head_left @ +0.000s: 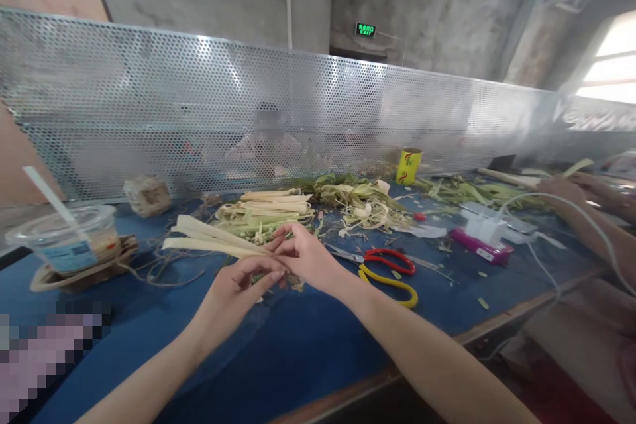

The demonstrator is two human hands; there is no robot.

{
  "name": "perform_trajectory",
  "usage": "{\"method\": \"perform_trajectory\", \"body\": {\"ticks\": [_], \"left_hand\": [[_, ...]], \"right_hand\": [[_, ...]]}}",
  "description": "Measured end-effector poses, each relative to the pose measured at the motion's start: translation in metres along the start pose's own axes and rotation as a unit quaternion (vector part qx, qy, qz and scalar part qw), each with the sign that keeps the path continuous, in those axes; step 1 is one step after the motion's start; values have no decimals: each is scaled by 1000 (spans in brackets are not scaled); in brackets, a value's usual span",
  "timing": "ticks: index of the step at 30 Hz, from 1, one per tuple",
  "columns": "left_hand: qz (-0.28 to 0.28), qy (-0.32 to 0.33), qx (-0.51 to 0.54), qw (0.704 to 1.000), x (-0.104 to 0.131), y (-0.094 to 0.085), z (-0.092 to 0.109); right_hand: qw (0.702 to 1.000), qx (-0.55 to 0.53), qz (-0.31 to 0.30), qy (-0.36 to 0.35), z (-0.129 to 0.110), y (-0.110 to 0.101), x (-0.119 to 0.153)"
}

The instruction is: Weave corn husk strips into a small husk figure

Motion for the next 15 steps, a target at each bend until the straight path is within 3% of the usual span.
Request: {"method": "perform_trajectory", "body": {"ticks": [4, 10, 15], "left_hand": [[11, -17, 7, 1000, -1, -3, -5], [38, -35, 44, 998, -1, -9, -3], [78, -59, 89, 991, -2, -18, -7]], "right_hand": [[1000, -3, -1, 11, 5, -2, -1], [992, 26, -100, 66, 5, 2, 4], [987, 78, -114, 76, 2, -1, 7]]}}
Point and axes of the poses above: each hand's wrist, its own x-axis away from the middle knuckle, its own y-axis out of the palm, z = x × y, the point moved 6 cm from there along -x, towards the middle knuckle, and after that the axes turned 1 degree about z, right-handed, at the moved point
